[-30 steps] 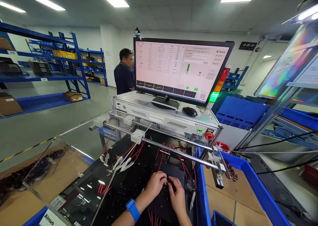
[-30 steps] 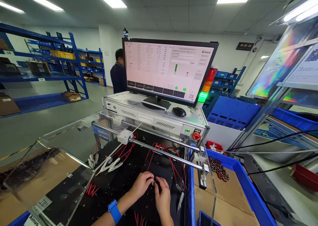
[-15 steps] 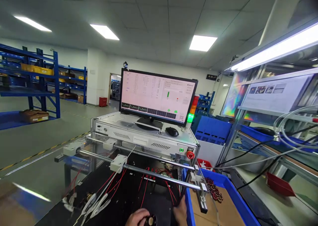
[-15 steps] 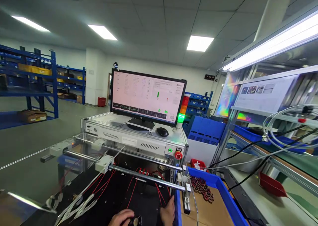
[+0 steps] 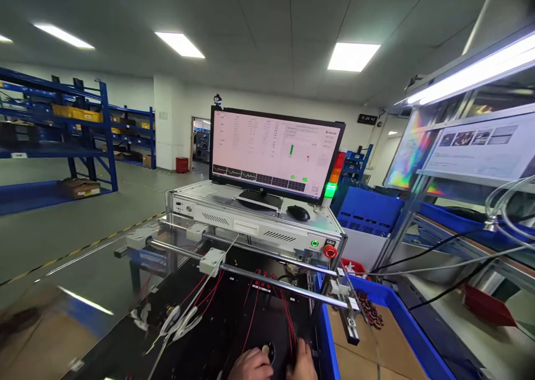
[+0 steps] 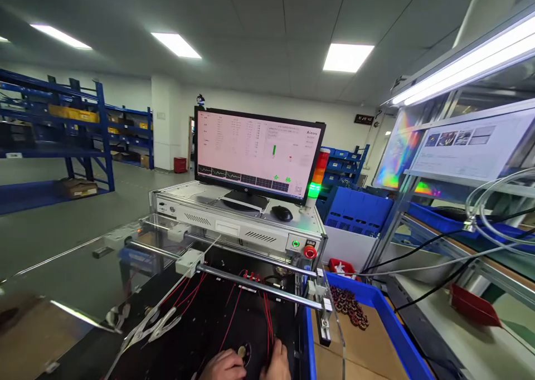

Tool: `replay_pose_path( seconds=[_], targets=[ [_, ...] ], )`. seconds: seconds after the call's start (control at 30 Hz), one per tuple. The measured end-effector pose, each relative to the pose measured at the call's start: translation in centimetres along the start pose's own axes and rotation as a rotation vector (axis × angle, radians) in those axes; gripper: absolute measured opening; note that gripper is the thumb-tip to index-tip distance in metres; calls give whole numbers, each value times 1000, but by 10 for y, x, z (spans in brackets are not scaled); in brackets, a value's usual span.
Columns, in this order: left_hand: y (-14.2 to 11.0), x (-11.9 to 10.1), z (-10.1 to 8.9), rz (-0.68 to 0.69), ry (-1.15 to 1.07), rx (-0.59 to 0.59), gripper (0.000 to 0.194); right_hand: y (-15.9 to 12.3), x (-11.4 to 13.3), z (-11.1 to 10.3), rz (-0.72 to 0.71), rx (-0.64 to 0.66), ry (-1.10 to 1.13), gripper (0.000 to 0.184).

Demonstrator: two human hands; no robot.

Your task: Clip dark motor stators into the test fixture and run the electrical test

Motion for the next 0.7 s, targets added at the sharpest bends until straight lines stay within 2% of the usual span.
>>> replay_pose_path(
  seconds=[0.07,0.13,0.3,0.4,0.57,0.67,0.7],
  targets=[
    [5,-8,-3,-71,34,-8,28,-19,2,1,-32,-30,-17,42],
    [12,-13,-4,-193,40,35,19,-36,3,-1,-35,-9,-43,38],
    [22,-21,-5,-390,25,56,14,-63,-4,-11,38,198,-173,46],
    [25,-26,4,-398,24,53,14,-64,-7,-17,22,238,-195,46],
    [21,-37,19,-319,56,98,14,-57,-11,-21,27,252,-133,45],
    [15,-40,17,-285,46,144,10,-53,-15,-27,59,243,-89,44],
    [13,-39,14,-292,35,153,15,-52,-16,-30,72,234,-60,44]
  ],
)
Point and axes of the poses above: each hand's wrist, its own y-axis towards the middle knuckle, its own z-axis out of the palm, x = y × z, the point moved 7 cm from there along y, towards the middle knuckle, and after that the axes turned 14 degrees about -y, right-handed, at the moved point
